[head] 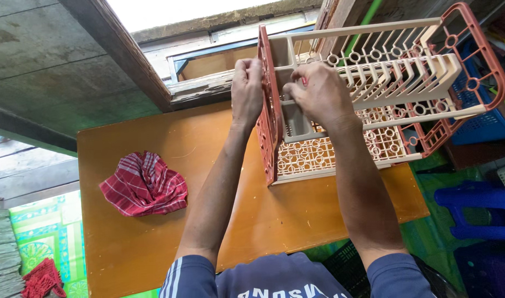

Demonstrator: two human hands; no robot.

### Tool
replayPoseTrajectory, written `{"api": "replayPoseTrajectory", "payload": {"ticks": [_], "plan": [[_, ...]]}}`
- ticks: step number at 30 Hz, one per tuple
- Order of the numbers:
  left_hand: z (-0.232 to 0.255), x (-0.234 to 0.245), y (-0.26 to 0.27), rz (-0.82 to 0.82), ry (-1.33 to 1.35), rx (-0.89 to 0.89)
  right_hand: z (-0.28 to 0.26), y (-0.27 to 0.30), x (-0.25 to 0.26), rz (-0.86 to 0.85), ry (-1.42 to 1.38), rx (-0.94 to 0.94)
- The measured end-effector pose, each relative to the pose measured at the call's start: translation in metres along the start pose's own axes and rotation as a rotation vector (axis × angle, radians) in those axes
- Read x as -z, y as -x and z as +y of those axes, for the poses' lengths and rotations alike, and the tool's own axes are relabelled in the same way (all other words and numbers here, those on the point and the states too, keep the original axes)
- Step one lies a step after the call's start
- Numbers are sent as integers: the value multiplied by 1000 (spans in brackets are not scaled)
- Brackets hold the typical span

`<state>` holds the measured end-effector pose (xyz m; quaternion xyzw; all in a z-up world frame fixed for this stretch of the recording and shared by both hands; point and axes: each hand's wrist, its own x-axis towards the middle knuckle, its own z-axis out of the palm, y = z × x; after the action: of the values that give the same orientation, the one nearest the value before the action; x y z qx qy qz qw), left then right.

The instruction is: The person disassembles a plastic dish rack on a wooden table, separating the side panels, base, and cutlery tray. They then use a red and white striped cloth to wipe each component, including the side panels and base, before placing them back on the table.

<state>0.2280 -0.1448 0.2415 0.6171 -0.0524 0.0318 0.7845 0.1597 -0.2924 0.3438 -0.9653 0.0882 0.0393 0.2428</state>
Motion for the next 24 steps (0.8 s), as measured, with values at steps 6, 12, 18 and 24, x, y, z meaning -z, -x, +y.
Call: {"api": "replayPoseTrajectory", "payload": {"ticks": [6,12,18,24], "plan": [[-8,3,-20,-159,115,-50,-11,-29,-5,272,132,177],[4,1,-26,-251,60,-65,-9,-38,-17,-34,117,24],[11,-2,-31,-144,-310,29,1,-42,-25,9,156,16],[8,0,-36,-203,-566,1,6,-57,-32,164,131,161]]}}
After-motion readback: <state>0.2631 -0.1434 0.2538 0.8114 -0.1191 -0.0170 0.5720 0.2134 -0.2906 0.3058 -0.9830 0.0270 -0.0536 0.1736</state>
